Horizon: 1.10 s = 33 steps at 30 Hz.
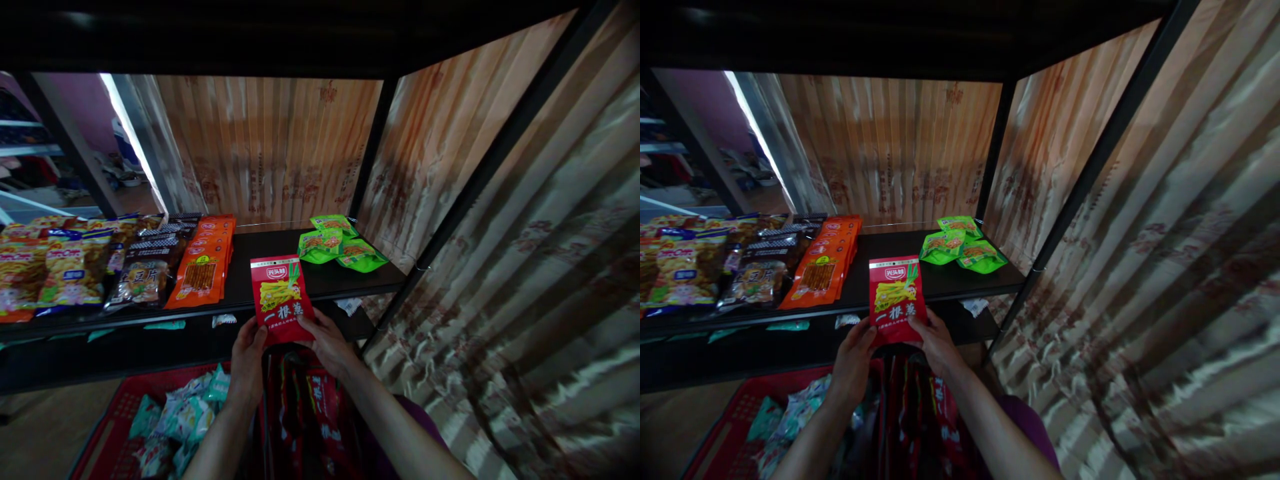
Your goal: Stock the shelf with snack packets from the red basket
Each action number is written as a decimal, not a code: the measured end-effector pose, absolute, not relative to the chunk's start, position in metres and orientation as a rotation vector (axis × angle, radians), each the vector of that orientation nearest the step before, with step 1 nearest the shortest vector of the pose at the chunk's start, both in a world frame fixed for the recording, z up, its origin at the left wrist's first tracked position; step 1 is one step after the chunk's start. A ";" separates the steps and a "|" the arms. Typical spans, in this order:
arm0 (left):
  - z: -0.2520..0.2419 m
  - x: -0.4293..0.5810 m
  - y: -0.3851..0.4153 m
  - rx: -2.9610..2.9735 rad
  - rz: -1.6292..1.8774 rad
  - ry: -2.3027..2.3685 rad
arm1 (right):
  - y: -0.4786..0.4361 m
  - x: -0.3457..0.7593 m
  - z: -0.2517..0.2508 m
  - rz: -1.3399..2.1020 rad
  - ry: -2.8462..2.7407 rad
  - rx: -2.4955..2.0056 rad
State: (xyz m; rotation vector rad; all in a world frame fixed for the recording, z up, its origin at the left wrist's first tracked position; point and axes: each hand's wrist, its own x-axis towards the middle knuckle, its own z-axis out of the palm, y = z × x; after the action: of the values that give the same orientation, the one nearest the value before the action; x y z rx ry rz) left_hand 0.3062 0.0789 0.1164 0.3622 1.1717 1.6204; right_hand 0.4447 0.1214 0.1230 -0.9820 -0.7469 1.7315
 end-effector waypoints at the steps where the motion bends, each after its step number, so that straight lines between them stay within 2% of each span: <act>1: 0.116 0.306 0.078 0.365 1.623 1.168 | 0.121 0.445 0.123 1.734 -0.749 -0.983; 33: 0.129 0.314 0.058 0.353 1.518 1.001 | 0.098 0.455 0.128 1.707 -0.783 -0.935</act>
State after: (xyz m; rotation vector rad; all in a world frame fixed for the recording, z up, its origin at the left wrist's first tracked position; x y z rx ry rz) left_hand 0.3140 0.0578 0.1292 0.3532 1.0006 1.5181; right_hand 0.4546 0.0977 0.1278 -0.9355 -0.7828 1.7075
